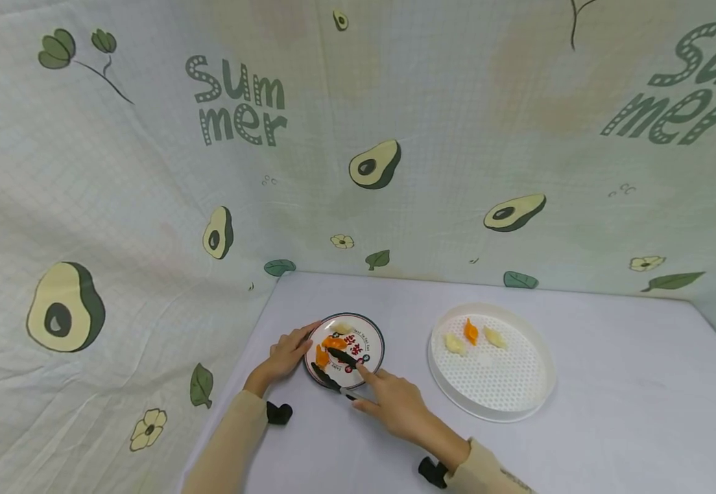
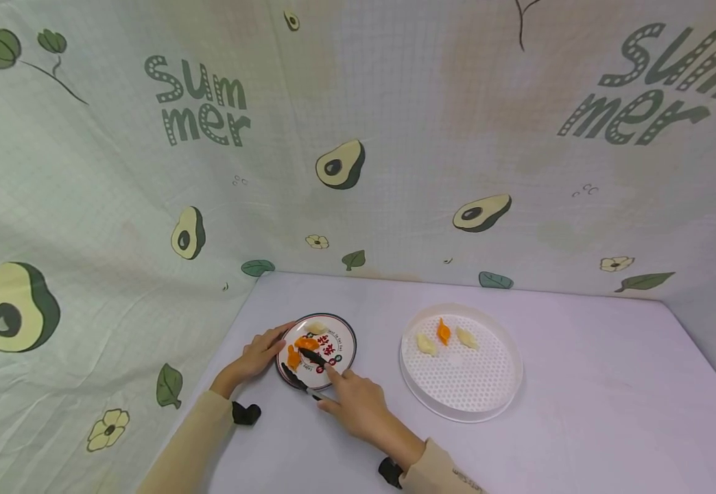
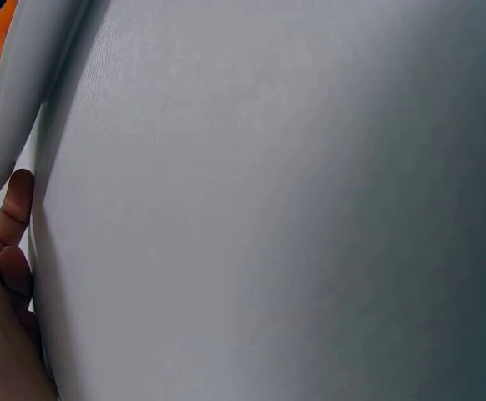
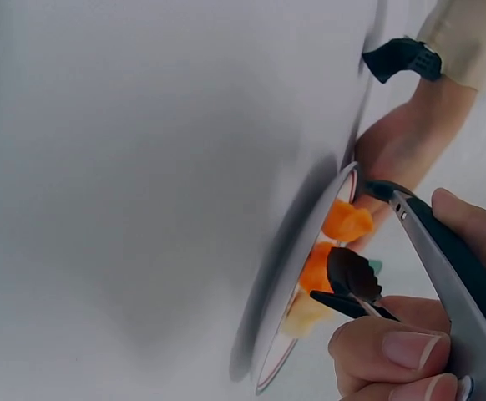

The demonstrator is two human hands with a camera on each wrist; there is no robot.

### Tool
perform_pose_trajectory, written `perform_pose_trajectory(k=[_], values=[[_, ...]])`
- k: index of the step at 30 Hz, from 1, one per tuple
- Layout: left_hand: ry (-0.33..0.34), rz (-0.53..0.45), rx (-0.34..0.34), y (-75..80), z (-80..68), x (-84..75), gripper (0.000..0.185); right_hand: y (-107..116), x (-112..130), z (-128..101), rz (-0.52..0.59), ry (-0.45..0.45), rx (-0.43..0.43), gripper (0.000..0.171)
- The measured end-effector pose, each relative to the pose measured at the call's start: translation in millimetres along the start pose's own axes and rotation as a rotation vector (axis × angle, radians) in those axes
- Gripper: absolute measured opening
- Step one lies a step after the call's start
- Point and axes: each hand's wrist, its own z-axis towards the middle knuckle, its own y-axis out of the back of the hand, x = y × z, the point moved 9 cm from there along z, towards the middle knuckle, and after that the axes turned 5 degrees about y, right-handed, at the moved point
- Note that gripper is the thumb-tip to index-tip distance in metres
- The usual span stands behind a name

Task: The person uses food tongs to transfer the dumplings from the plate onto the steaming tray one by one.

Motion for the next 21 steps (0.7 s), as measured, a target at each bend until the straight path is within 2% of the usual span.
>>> perform_pose_trajectory(k=[9, 21], values=[[0.002, 0.004, 0.000, -0.5, -1.3, -0.3, 0.047, -13.3, 0.6, 2.7, 0.011, -0.030, -0.006, 0.065], [0.004, 0.008, -0.016, 1.7, -2.8, -3.5, 0.046, -12.0, 2.5, 4.2, 0.026, -0.021, -0.023, 0.062]])
